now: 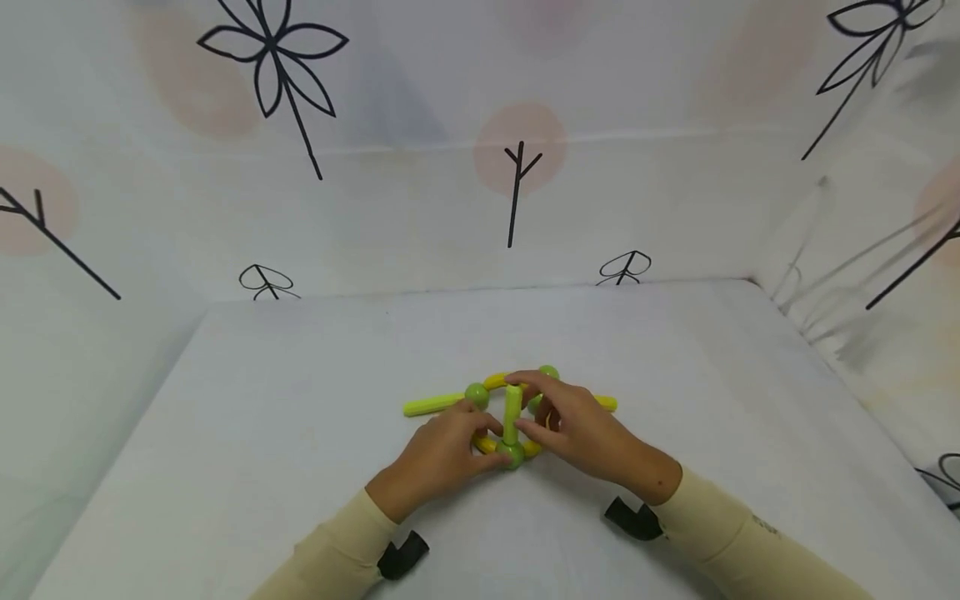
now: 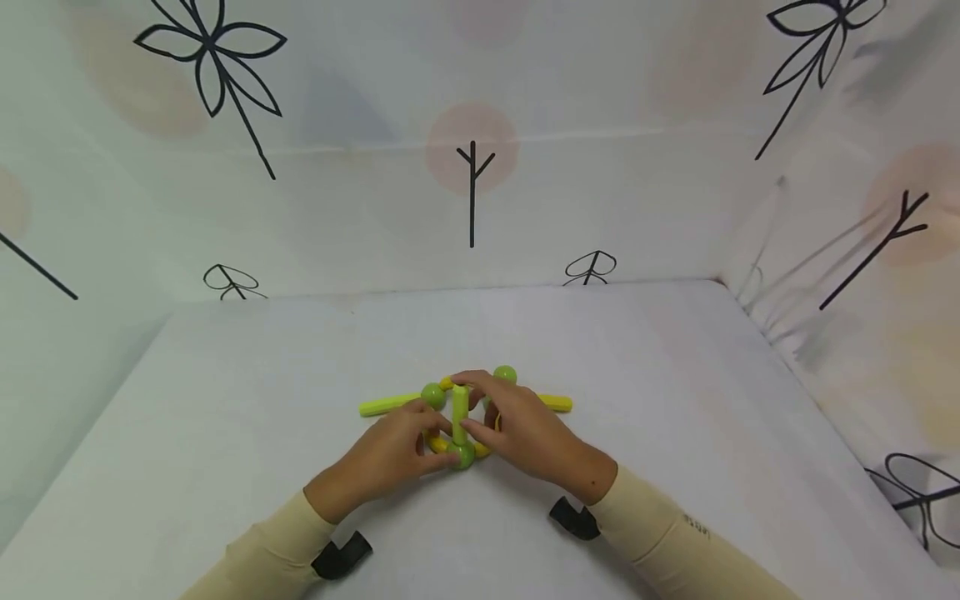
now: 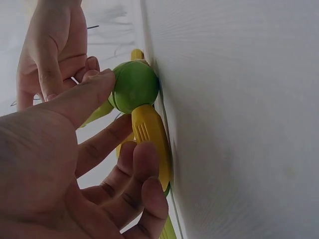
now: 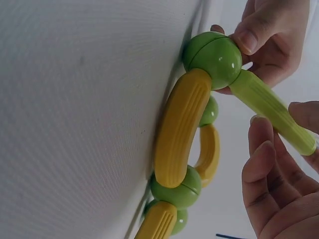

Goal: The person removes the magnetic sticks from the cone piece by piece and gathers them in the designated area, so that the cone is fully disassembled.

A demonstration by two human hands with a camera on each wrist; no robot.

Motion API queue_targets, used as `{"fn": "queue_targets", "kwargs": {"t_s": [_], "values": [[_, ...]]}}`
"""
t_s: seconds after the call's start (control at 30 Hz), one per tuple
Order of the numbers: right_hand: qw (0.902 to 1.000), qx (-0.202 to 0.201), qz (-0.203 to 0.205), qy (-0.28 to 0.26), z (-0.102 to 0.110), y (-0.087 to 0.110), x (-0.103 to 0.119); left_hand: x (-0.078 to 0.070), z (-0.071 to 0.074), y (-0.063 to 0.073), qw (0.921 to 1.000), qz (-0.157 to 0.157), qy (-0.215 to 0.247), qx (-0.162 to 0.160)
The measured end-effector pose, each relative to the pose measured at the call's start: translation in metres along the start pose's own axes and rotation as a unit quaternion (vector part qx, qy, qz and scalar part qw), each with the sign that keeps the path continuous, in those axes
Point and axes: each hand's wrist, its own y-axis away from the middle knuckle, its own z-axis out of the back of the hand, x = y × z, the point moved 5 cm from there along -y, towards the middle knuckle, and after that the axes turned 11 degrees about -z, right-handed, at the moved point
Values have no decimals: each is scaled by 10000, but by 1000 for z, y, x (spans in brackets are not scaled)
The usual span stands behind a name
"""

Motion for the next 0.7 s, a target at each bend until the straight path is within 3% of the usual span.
{"fn": "queue_targets", "kwargs": {"t_s": [0.13, 0.27, 0.7], "values": [[9998, -16, -188, 114, -1, 0, -2, 0, -2, 0, 10000, -37, -15, 19], [9999, -10, -98, 55, -1, -1, -3, 0, -2, 0, 10000, -41, 7, 16], [9968, 405, 1, -696, -3, -2, -9, -3, -3, 0, 9999, 80, -102, 70]]}}
